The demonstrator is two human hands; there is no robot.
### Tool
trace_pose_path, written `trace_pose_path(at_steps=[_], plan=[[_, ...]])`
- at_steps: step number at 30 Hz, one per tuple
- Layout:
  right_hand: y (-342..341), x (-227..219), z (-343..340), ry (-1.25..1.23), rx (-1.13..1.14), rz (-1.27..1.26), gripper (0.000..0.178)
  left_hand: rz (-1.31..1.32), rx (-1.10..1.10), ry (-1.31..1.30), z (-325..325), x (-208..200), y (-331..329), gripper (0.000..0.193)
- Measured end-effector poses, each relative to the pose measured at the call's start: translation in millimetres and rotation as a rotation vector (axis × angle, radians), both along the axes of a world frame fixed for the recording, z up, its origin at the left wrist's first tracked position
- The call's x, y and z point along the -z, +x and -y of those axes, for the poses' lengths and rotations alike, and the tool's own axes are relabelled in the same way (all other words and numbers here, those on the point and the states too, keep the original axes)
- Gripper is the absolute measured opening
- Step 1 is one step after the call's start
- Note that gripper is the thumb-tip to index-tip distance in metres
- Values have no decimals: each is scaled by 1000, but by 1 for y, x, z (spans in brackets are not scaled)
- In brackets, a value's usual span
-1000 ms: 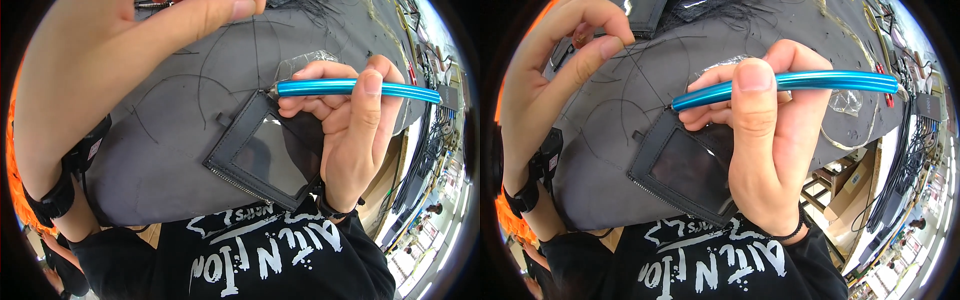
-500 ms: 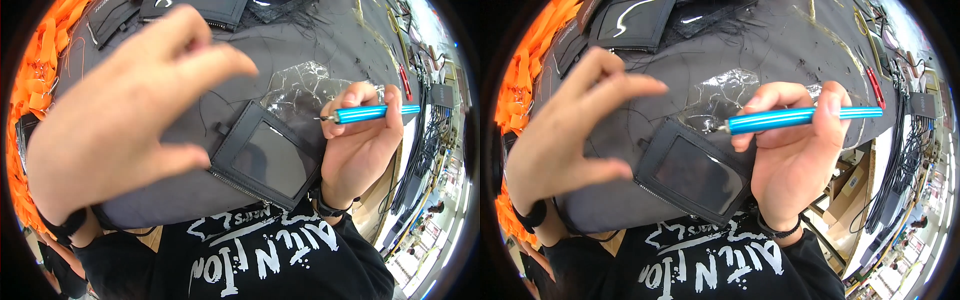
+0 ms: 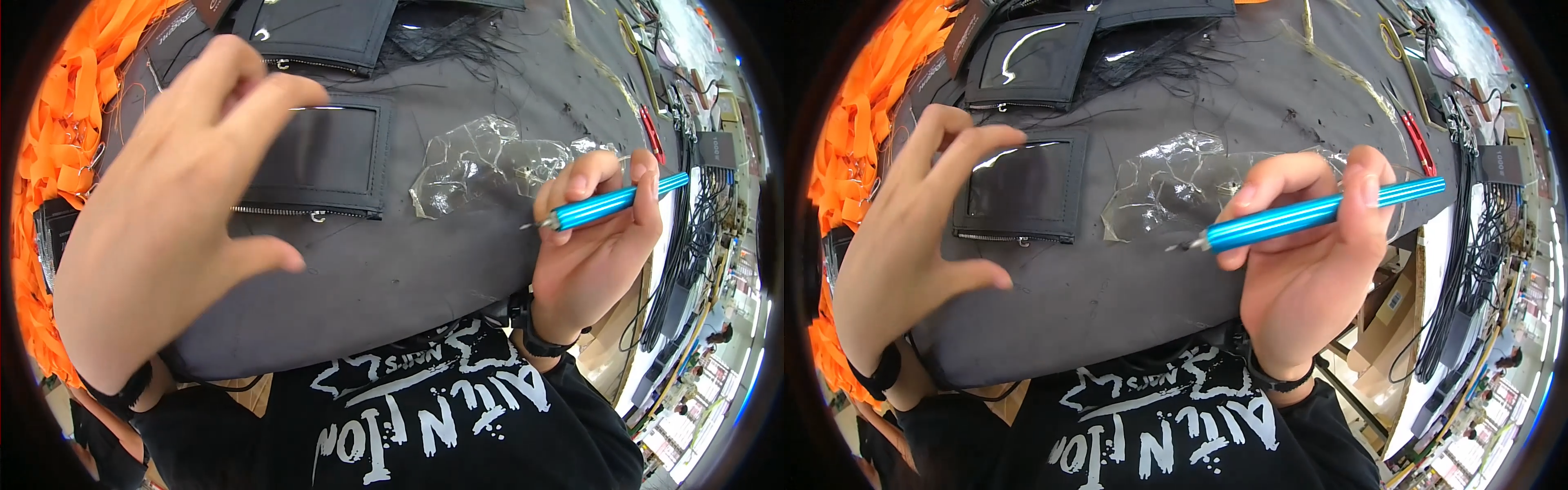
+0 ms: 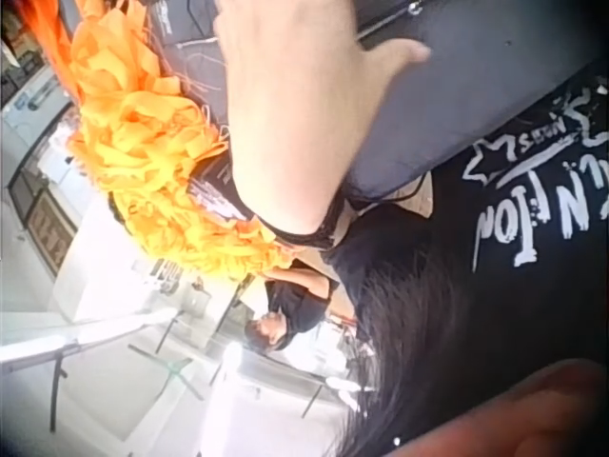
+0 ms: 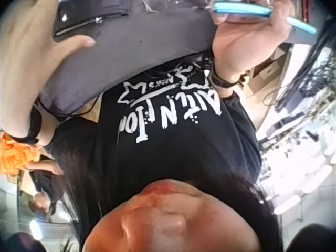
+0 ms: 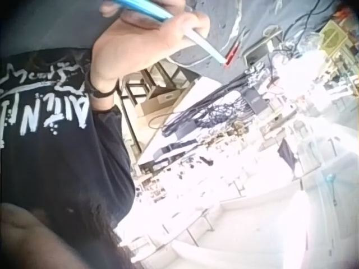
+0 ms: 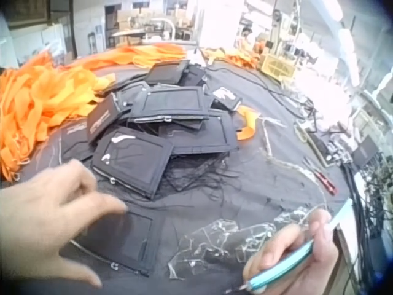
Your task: Manually sewing or finishing thread on small leather wallet-style items using a needle-like tool.
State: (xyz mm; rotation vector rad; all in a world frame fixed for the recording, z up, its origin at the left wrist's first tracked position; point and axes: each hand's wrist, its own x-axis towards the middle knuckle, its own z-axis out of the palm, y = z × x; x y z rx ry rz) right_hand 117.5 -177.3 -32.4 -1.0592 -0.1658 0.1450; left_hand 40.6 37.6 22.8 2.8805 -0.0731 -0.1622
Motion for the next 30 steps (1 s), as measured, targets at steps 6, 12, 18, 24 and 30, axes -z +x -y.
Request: trace_pose_path(at_steps=[6, 12, 18, 24, 30], plan=[[-20, 3, -25, -11, -115, -15, 19, -132, 78, -317, 19, -6, 5, 52], [-17, 10, -32, -295, -183, 61, 19, -95, 17, -58, 41, -7, 19, 33], [-23, 11, -36, -298, -221, 143, 20, 53, 101, -63, 25, 7, 3, 24], [-22, 7, -37, -393, -194, 127, 22, 65, 106, -226, 16, 11, 7, 24], [-22, 7, -40, -431, -169, 131, 22, 45, 147, -325, 10, 13, 8, 23]])
